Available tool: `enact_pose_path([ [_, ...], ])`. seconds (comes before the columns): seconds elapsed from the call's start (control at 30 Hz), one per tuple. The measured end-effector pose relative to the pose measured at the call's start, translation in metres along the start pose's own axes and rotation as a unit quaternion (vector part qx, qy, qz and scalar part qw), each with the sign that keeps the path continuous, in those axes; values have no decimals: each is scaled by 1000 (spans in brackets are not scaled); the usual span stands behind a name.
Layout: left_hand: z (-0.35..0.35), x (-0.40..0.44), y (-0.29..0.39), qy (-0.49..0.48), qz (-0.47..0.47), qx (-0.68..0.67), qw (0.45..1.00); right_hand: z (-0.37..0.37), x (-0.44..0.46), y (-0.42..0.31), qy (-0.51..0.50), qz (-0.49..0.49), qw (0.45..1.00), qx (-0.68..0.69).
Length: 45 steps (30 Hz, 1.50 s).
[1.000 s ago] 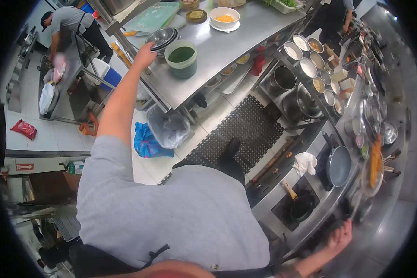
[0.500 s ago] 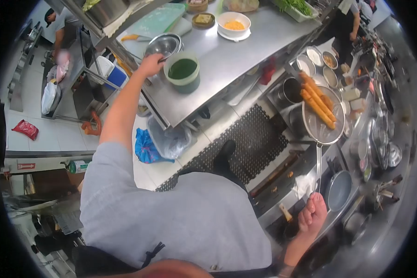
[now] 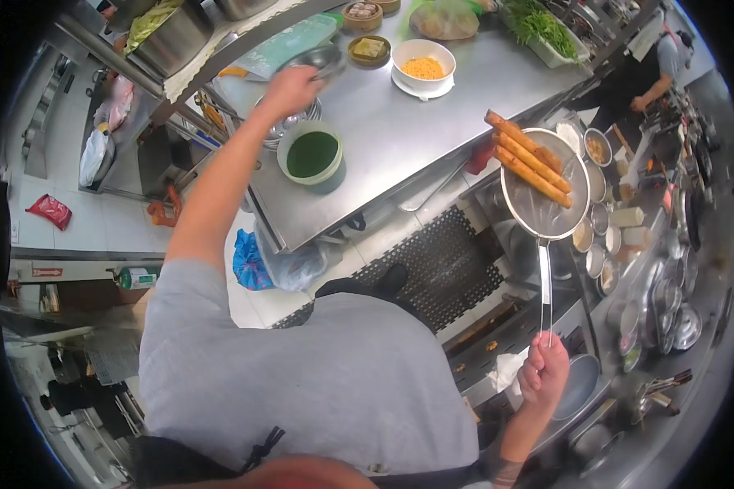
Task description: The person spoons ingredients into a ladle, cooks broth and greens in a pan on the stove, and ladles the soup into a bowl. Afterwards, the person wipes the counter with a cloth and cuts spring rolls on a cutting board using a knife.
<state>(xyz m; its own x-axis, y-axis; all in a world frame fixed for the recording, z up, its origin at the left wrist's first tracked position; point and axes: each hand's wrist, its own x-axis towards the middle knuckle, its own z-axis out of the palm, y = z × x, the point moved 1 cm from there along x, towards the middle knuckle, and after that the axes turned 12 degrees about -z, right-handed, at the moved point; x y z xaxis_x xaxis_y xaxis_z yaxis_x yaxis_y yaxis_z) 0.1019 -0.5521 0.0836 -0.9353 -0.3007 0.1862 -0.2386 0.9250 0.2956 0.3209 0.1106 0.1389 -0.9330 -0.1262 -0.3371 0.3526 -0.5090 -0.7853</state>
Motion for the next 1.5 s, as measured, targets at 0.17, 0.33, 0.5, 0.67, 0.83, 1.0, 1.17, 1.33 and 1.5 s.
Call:
enact_pose_path([
  [0.17, 87, 49, 64, -129, 34, 127, 983, 10, 31, -4, -4, 1, 1000, -11],
  [0.33, 117, 58, 40, -189, 46, 174, 965, 40, 46, 3, -1, 7, 995, -101],
  [0.5, 8, 12, -3, -67, -117, -10, 991, 83, 66, 26, -52, 34, 991, -115],
  [0.67, -30, -157, -52, 171, -131, -305, 928, 158, 118, 63, -116, 65, 976, -174],
  [0.83, 35, -313, -116, 30, -189, -302, 934, 229, 177, 97, -211, 93, 948, -218],
  [1.0, 34, -414, -160, -152, -111, -283, 941, 288, 196, 108, -225, 74, 904, -356],
  [1.17, 32, -462, -211, -208, -119, -233, 942, 332, 177, 117, -172, -27, 833, -525],
  [1.33, 38, -454, -235, -225, -129, -257, 931, 352, 153, 148, -156, -93, 806, -563],
  [1.5, 26, -413, -228, -216, -91, -247, 940, 357, 142, 154, -137, -89, 822, -546],
])
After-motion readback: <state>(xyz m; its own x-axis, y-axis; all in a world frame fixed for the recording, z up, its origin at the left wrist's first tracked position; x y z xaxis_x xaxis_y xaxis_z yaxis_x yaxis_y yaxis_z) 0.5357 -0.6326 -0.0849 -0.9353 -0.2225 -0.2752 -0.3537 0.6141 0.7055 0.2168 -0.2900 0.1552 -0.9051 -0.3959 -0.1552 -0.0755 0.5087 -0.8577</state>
